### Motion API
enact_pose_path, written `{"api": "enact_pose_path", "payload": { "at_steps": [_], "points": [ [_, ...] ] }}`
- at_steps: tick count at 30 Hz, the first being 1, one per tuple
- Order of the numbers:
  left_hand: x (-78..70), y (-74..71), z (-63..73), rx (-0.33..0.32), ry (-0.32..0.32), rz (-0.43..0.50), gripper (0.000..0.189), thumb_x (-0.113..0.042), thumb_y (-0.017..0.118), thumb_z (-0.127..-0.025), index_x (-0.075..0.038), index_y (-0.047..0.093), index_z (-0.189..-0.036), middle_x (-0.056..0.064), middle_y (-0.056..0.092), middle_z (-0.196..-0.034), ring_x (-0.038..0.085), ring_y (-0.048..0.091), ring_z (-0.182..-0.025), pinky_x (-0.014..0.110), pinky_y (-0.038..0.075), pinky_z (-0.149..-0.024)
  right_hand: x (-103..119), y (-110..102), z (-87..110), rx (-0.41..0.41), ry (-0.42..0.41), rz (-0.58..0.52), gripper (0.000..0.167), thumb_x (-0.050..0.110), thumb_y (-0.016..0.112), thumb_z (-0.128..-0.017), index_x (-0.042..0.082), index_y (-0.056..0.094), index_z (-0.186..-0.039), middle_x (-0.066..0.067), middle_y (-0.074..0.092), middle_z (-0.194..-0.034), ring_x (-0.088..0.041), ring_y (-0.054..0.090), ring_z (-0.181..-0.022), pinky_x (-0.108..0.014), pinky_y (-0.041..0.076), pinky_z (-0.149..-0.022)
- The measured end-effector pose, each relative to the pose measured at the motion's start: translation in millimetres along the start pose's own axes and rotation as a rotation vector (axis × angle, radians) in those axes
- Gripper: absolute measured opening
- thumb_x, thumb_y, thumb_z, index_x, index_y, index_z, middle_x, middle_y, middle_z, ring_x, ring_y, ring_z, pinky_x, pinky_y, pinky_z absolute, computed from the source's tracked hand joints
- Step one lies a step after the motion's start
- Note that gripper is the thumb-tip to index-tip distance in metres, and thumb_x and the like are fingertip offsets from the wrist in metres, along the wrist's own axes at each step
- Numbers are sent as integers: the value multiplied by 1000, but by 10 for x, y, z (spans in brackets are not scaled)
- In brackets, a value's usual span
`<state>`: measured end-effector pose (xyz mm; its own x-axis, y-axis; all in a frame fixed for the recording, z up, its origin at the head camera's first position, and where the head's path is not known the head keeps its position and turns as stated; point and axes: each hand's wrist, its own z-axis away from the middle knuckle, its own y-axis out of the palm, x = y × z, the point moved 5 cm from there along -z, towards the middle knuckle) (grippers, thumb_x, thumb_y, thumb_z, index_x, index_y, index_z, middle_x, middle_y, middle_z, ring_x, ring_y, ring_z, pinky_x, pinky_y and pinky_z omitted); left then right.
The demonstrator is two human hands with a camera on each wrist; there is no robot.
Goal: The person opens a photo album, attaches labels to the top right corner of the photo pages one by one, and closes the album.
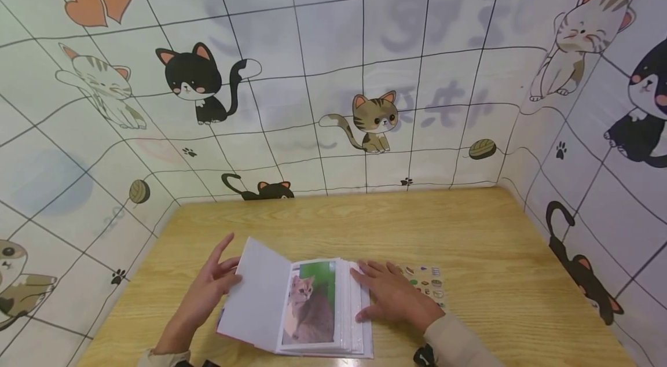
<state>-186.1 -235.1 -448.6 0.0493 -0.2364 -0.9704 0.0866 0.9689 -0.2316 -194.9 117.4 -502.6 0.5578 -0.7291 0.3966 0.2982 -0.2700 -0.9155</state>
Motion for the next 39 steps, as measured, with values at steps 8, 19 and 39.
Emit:
{"api": "enact_pose_path", "payload": {
  "at_steps": [8, 19, 39],
  "points": [
    [143, -107, -43, -33, -31, -55, 81, 6, 55, -91, -26, 21, -157, 28, 55, -136, 41, 56, -124, 43, 55, -85, -3, 2, -10, 1, 0, -3, 95, 64, 67, -80, 8, 39, -152, -17, 32, -159, -41, 31, -144, -63, 21, -115],
    [304, -202, -59, -40, -68, -117, 79, 5, 56, -92, -20, 19, -158, 28, 57, -135, 42, 55, -125, 48, 52, -93, -9, 16, -18, 10, 16, -19, 95, 63, 68, -79, 9, 39, -152, -17, 32, -159, -41, 30, -145, -62, 21, -115],
    [521, -322, -70, -37, -143, -155, 78, -5, 60, -96, -16, 15, -159, 28, 53, -138, 45, 50, -130, 45, 52, -93, -4, 9, -10, 8, 24, -52, 94, 58, 72, -79, 8, 40, -151, -18, 32, -159, -43, 29, -144, -63, 22, -115]
  ]
}}
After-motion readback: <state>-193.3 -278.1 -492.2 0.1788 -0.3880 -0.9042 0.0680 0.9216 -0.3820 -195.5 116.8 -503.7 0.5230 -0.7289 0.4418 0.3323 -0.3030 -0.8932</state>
